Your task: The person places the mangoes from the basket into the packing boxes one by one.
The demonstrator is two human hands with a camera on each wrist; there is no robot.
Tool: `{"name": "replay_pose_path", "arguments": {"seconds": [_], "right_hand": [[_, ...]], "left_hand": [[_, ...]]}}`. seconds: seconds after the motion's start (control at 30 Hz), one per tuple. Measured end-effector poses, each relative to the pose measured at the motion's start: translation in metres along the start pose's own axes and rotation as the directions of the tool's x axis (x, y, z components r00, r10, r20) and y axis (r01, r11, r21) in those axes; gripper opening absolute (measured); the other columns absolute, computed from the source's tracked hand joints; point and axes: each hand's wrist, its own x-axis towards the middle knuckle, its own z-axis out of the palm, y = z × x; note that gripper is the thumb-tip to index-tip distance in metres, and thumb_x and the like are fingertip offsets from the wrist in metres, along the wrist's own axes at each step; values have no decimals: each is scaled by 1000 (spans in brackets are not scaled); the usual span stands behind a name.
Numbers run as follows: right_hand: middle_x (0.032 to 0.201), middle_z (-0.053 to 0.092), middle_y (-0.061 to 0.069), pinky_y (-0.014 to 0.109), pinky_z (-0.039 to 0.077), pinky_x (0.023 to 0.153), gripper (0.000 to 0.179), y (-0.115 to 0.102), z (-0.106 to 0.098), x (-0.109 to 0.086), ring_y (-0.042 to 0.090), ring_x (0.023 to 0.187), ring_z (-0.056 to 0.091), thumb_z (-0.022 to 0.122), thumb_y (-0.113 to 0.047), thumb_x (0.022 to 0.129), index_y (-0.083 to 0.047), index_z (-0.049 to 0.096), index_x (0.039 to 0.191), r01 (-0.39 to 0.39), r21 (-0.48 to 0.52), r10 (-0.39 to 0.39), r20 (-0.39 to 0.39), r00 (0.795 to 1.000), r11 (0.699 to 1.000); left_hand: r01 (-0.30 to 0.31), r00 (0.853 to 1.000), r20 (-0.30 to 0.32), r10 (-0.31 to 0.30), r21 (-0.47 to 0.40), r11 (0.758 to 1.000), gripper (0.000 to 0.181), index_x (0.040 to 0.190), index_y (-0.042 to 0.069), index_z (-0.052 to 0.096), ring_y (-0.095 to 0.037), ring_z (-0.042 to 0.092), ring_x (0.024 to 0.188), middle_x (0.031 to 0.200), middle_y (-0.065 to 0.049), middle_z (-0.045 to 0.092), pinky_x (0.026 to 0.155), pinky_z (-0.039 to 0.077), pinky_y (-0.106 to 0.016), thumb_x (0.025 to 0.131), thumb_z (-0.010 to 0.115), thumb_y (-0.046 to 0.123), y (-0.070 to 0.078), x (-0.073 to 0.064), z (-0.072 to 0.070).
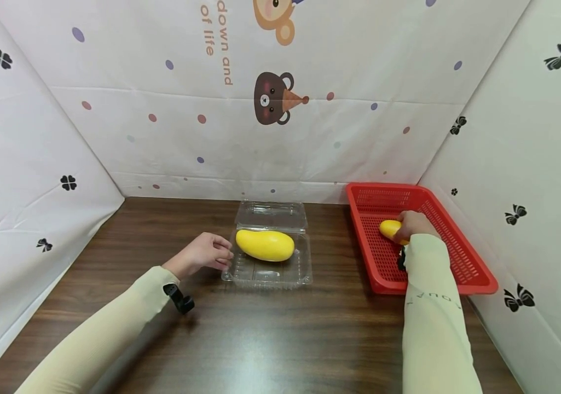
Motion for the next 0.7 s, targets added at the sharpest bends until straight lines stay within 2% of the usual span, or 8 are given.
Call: {"name": "replay_pose_path", "arguments": {"seconds": [0.23, 0.4, 0.57, 0.7], "right_hand": [[121, 61, 28, 46, 58, 83, 80, -3, 0, -1, 39, 102, 54, 87, -30, 78, 6, 51, 139, -25, 18, 25, 14, 1000, 1000], [116, 64, 27, 41, 58, 78, 76, -3, -1, 4, 37, 98, 57, 85, -33, 79, 8, 54, 135, 11, -36, -11, 6, 1000, 999], [117, 64, 31, 47, 57, 82, 75, 0, -4, 10, 39, 98, 56, 83, -36, 81, 11, 56, 132, 70, -109, -72, -16, 997, 992], [123, 62, 33, 54, 56, 87, 78, 1, -6, 13, 41, 102, 56, 84, -39, 81, 11, 56, 133, 73, -113, -75, -20, 997, 991]], "left_hand": [[0, 1000, 10, 1, -5, 1000, 41, 133, -14, 56, -34, 75, 94, 119, -31, 69, 80, 66, -40, 95, 67, -1, 1, 1, -3], [-1, 1000, 8, 1, -13, 1000, 41, 133, -14, 56, -34, 75, 94, 118, -31, 69, 80, 66, -40, 95, 67, -2, 3, 2, -3], [-1, 1000, 8, 2, -17, 1000, 41, 133, -14, 56, -31, 75, 92, 119, -31, 68, 81, 66, -41, 96, 66, -1, 3, 5, -4], [2, 1000, 6, -2, -16, 1000, 40, 133, -14, 56, -29, 75, 91, 120, -31, 68, 83, 65, -42, 96, 66, -1, 4, 6, -4]]}}
